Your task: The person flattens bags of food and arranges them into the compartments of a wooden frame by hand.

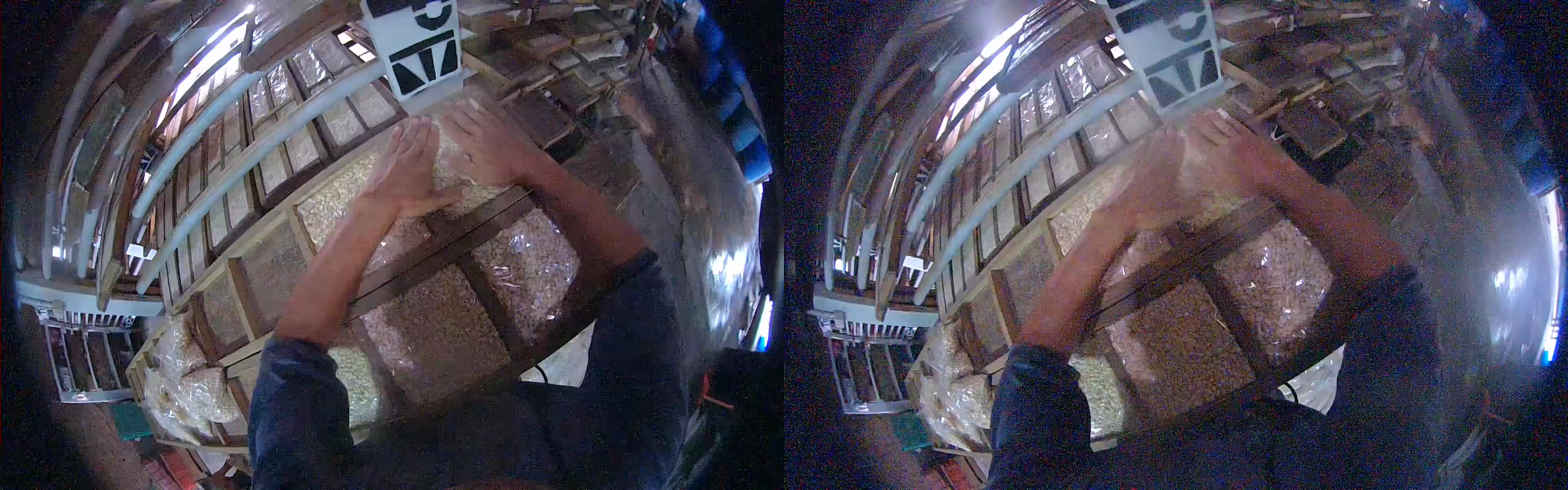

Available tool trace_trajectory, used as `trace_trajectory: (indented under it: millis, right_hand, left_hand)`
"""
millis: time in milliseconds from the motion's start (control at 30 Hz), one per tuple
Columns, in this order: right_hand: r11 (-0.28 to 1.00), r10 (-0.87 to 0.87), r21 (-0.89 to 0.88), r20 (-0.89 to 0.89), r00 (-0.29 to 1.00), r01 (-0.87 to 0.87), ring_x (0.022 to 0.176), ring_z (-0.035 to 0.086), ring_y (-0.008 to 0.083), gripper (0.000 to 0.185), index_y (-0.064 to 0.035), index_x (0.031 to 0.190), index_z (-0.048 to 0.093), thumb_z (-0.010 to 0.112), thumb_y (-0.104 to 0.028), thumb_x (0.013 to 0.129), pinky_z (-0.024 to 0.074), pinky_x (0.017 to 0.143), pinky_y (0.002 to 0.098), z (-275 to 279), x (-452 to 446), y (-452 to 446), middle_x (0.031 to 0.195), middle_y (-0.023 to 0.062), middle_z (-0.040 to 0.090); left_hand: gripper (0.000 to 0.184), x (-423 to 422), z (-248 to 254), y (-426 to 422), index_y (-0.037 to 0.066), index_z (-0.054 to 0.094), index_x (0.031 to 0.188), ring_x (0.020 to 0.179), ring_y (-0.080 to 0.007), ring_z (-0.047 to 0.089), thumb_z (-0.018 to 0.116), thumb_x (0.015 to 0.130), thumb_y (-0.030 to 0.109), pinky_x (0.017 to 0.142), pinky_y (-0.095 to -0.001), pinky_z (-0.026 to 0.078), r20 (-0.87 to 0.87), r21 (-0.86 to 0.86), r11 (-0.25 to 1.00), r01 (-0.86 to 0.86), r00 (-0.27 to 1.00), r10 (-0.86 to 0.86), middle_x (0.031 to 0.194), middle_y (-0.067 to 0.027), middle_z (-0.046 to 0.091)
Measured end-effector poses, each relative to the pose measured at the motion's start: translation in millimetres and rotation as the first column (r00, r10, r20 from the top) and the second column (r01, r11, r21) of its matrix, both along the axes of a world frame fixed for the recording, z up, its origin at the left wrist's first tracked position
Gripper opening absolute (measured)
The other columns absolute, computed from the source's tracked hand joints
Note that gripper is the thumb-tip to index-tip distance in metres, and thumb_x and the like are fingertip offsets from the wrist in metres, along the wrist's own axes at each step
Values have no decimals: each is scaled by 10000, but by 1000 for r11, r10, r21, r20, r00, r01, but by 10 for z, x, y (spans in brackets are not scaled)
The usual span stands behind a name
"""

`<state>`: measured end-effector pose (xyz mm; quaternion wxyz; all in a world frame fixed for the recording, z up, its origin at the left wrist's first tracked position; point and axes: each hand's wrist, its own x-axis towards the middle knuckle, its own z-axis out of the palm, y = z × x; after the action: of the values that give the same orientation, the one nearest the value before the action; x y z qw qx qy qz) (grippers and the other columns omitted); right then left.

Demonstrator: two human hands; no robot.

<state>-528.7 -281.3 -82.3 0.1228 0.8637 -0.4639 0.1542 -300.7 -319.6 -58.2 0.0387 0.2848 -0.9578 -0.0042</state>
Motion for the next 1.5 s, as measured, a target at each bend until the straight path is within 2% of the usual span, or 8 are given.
trace_trajectory:
  millis: [600, 733, 767, 833, 1133, 1233, 1367, 1500]
  right_hand:
    - [941, -328, -156, -196, 924, 301, 1527, 232, 447, 606, -88, 1547, 404, 501, -401, 1037, 114, 1221, 660, 263, -30, -126, 1626, 219, 327]
    - [271, 194, -910, -266, 944, -312, 1547, 184, 419, 519, -210, 1547, 456, 446, -411, 1069, 75, 1226, 639, 989, 339, -43, 1637, 216, 311]
    - [734, -327, -672, -227, 917, 95, 1553, 161, 414, 515, -201, 1536, 474, 399, -431, 1082, 67, 1232, 620, 1378, 710, 503, 1646, 202, 303]
    - [715, -694, -297, -418, 586, 634, 1559, 138, 410, 521, -193, 1526, 491, 351, -451, 1094, 58, 1238, 600, 1519, 890, 855, 1654, 189, 295]
    - [984, -172, -12, 230, 958, 179, 1458, 373, 348, 558, -87, 1493, 509, 338, -435, 1092, 203, 1221, 503, 1579, 1986, 1090, 1552, 160, 464]
    - [802, -281, 444, 871, 404, -399, 1388, 469, 322, 580, -47, 1485, 477, 437, -447, 1067, 308, 1188, 484, 1164, 3056, 1662, 1468, 193, 531]
    - [-94, -911, -77, 408, 54, -993, 1311, 565, 318, 655, -15, 1449, 474, 612, -464, 993, 432, 1131, 482, 900, 3947, 1959, 1402, 215, 581]
    - [241, -885, 68, 424, -191, -968, 1222, 631, 327, 657, -16, 1404, 515, 705, -436, 936, 507, 1058, 487, 978, 3979, 2154, 1319, 211, 628]
  left_hand:
    - [676, 1401, 358, 865, -63, 577, 1299, 1306, -440, 527, 646, 897, 476, 1130, -511, 402, -363, 80, 984, -158, 915, 177, 1394, -276, 557]
    - [302, 3249, 1029, 1314, 10, 661, 1033, 970, -399, 696, 626, 886, 272, 832, -518, 560, -90, 41, 663, -747, 658, 748, 1034, -229, 698]
    - [218, 4193, 293, 897, 40, 722, 984, 869, -400, 716, 649, 826, 171, 748, -504, 570, -376, -154, 525, -837, 541, 752, 933, -203, 733]
    - [293, 5017, 562, 1195, 59, 703, 1024, 929, -388, 713, 668, 880, 313, 792, -520, 562, 20, -304, 310, -901, 319, 947, 978, -202, 721]
    - [309, 5572, 1019, 1793, 11, 717, 1072, 900, -341, 726, 596, 995, 285, 804, -477, 553, -629, -84, 361, -929, 330, 704, 1005, -169, 755]
    - [256, 5050, 1238, 2157, -10, 666, 1158, 930, -166, 656, 627, 969, 157, 832, -331, 511, -927, 342, 782, -521, -51, 372, 1025, -85, 714]
    - [336, 4052, 1326, 2785, -1, 605, 1267, 1063, -132, 602, 646, 953, 110, 935, -295, 470, -866, 498, 818, -288, -209, 454, 1164, -65, 666]
    - [466, 3638, 691, 3252, 26, 536, 1357, 1193, -200, 592, 677, 938, 174, 1058, -359, 465, -755, 566, 804, 180, -279, 594, 1327, -89, 599]
